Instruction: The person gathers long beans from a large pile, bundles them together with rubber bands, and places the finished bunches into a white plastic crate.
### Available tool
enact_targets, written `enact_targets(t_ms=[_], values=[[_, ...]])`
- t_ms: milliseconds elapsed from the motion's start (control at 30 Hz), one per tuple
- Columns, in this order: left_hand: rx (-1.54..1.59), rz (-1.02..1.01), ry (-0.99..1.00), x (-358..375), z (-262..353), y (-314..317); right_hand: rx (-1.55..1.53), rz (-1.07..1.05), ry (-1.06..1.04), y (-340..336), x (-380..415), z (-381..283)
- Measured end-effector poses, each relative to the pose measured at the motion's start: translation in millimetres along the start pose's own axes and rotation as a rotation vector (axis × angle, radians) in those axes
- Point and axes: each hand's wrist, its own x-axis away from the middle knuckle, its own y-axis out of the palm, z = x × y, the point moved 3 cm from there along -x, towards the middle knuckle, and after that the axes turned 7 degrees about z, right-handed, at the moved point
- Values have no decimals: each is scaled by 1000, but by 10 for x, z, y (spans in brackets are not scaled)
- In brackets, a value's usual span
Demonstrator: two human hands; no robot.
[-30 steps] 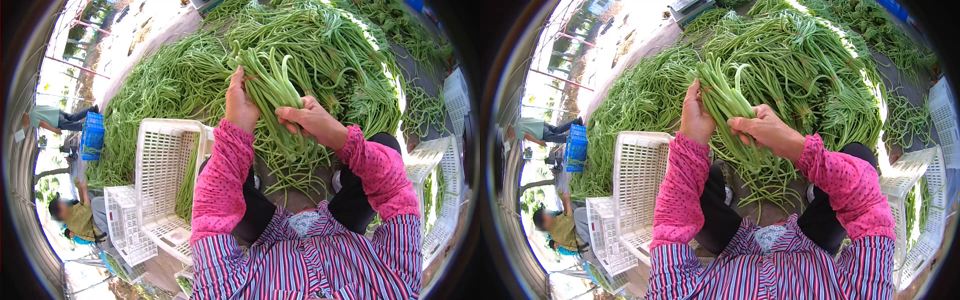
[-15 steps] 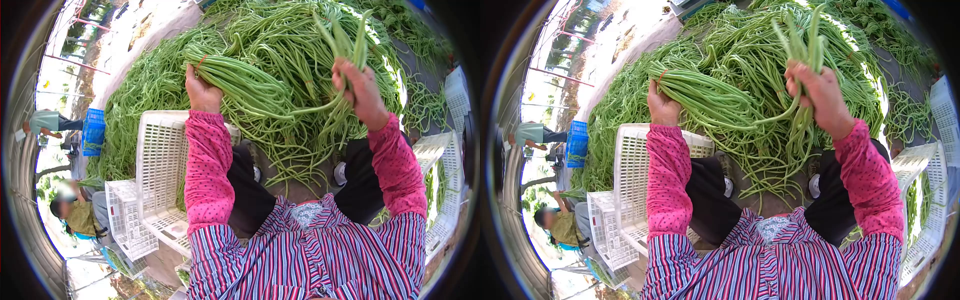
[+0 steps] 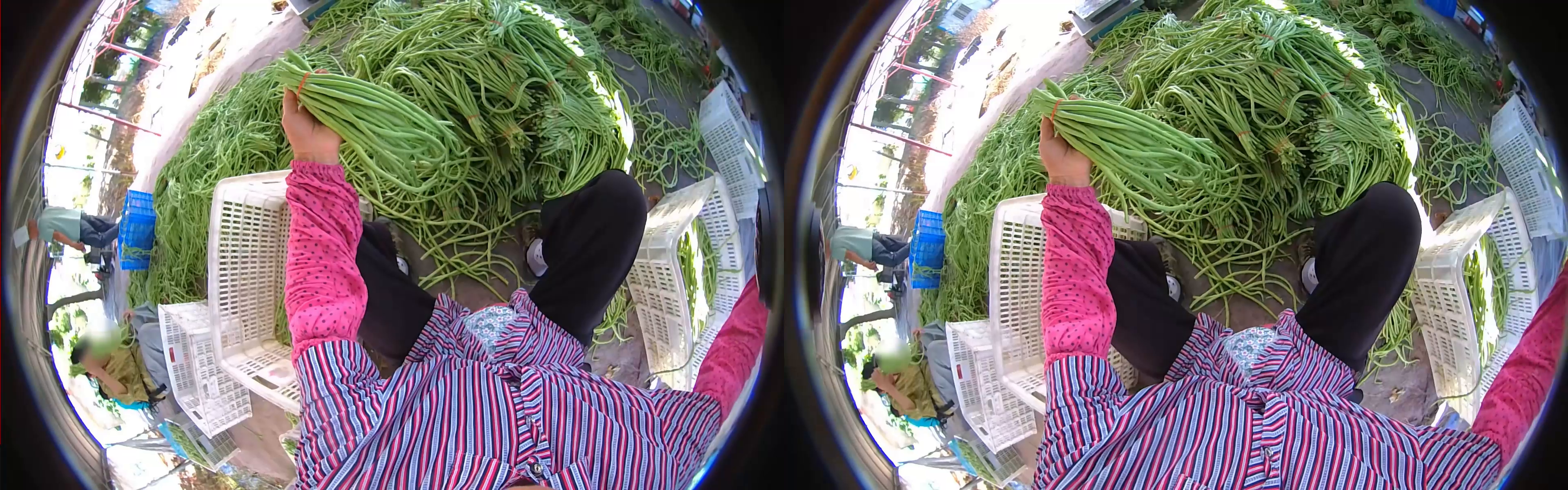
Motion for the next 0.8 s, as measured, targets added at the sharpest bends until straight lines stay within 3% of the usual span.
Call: enact_targets(t_ms=[67, 167, 200, 233, 267, 300, 333, 400, 467, 600, 667, 767, 800], values=[[9, 4, -1, 70, -66, 117, 275, -174, -33, -117, 183, 1109], [-37, 141, 39, 176, -135, 347, 725, -785, -149, -92, 943, 3270], [-42, 136, 43, 195, -133, 420, 784, -1012, -192, -2, 1303, 3665], [-40, 142, 40, 199, -135, 499, 717, -1140, -195, 187, 1726, 3662], [-39, 147, 33, 196, -149, 590, 336, -1124, -142, 512, 2013, 3251], [-88, 185, 73, 198, -166, 665, 185, -1046, -133, 748, 2194, 2196], [-99, 175, 66, 197, -199, 767, 196, -1141, -38, 956, 2252, 986], [-104, 278, 102, 192, -267, 953, -294, -1050, 8, 1089, 2411, -838], [-139, 292, 123, 226, -376, 1147, -610, -1044, -18, 1127, 2539, -2036], [-234, 373, 128, 371, -527, 1517, -1097, -1050, -40, 950, 2813, -3455], [-287, 252, 177, 356, -562, 1649, -1131, -1073, 16, 926, 2946, -3745], [-334, 156, 168, 357, -586, 1785, -1087, -886, 10, 1026, 3248, -3878], [-367, 82, 188, 341, -589, 1814, -1137, -930, 150, 1114, 3338, -3853]])
